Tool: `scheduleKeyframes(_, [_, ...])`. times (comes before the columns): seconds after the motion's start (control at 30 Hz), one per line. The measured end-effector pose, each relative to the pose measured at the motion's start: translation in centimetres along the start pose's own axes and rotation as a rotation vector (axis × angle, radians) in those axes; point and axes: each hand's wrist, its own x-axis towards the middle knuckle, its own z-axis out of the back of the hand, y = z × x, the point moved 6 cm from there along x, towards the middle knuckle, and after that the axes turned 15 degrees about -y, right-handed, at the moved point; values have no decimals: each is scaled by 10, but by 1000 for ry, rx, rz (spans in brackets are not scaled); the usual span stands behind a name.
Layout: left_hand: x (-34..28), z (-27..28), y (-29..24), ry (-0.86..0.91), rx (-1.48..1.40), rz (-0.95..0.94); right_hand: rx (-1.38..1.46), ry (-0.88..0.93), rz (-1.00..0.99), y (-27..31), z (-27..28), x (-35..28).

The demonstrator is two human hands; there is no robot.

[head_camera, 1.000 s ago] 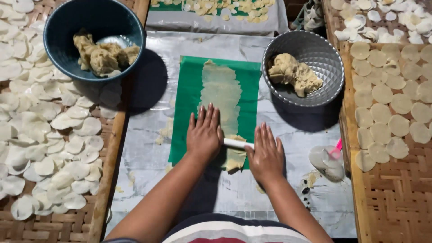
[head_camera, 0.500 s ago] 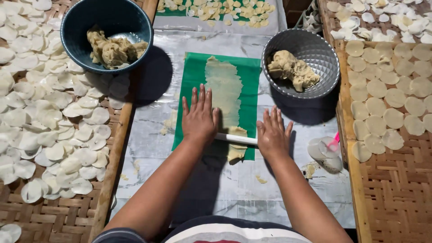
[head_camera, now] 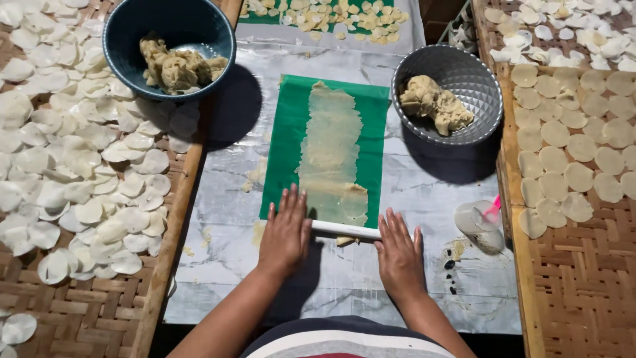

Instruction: Rolling out small portions of dough into thin sheets using a rolling pin on a flat surface

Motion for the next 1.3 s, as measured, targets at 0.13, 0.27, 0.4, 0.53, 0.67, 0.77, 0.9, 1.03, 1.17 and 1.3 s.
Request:
scheduleKeyframes(0.13, [17,40,33,-255,41,235,-23,-107,64,4,17,2])
scheduleKeyframes(0.27, [12,38,65,-238,-24,432,31,-104,-155,-24,5,-14])
scheduleKeyframes(0.4, [16,15,81,-164,-101,600,318,-31,-683,-33,7,-9])
scheduleKeyframes(0.53, [11,-20,116,-16,-176,777,352,-39,-818,-39,-12,3])
scheduleKeyframes(0.67, [-12,-53,160,141,-38,789,319,2,-932,-56,-33,2])
scheduleKeyframes(0.77, [-35,-14,150,168,-26,841,281,31,-833,-42,-14,-4])
scheduleKeyframes(0.9, [-39,59,111,101,48,767,114,-143,-217,-18,14,7])
scheduleKeyframes(1.03, [8,93,35,-386,158,142,-82,-89,19,-12,-2,17])
scheduleKeyframes(1.17, [36,34,12,-244,64,-102,-180,-26,155,-6,-23,26])
scheduleKeyframes(1.3, [51,-23,20,79,152,-89,-177,-45,151,-1,-27,28])
